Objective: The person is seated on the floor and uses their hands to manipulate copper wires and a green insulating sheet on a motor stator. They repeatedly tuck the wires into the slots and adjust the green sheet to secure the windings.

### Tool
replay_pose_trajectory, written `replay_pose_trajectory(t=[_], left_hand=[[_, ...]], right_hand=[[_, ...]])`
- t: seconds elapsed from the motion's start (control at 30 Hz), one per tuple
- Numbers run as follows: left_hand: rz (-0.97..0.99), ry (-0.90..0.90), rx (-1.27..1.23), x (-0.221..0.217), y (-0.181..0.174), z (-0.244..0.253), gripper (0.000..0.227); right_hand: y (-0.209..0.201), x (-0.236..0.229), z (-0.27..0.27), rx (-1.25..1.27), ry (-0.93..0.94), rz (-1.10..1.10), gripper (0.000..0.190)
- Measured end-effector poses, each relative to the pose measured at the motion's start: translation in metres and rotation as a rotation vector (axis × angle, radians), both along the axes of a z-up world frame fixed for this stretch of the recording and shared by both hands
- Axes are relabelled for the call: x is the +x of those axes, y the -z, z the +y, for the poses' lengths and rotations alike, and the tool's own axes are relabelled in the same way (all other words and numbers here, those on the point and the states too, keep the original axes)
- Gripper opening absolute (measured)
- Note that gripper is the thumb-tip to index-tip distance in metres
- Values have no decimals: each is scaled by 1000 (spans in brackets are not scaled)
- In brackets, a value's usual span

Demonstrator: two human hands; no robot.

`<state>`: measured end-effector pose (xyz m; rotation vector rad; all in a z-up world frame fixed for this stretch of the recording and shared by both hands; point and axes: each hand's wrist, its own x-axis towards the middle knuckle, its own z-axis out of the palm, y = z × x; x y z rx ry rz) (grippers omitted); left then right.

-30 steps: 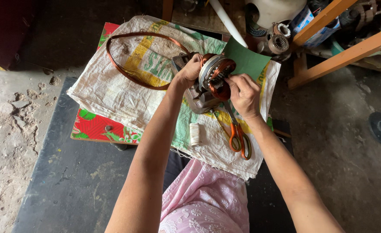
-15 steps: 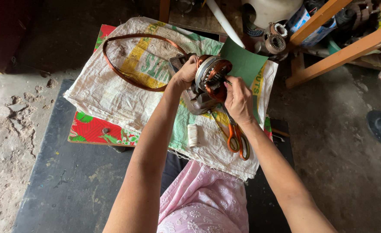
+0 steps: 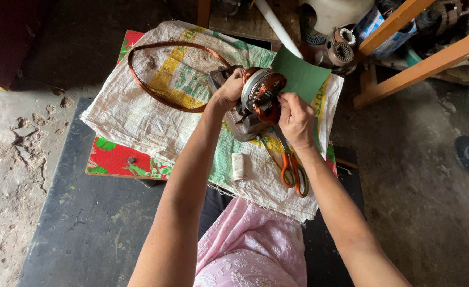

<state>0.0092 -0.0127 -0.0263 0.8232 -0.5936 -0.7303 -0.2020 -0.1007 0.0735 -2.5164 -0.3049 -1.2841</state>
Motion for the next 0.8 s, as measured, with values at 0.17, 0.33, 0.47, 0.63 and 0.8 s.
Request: replay_pose_trajectory(t=[0.17,0.33,0.47,0.63,0.8], left_hand=[[10,-47,60,-1,-4,1,17],[-61,20,-30,0,-1,2,23],[-49,18,-42,0,0,2,26],[-79,20,-26,-1,-3,4,24],[-105,28,-28,-3,-8,6,25]], right_hand=[[-10,2,-8,-73,-34,55,6],[-6,4,-16,-205,-6,75,6],[2,8,-25,-351,-9,9,2],[4,12,-35,-342,-19,93,4],[-5,6,-26,-213,-30,178,8]])
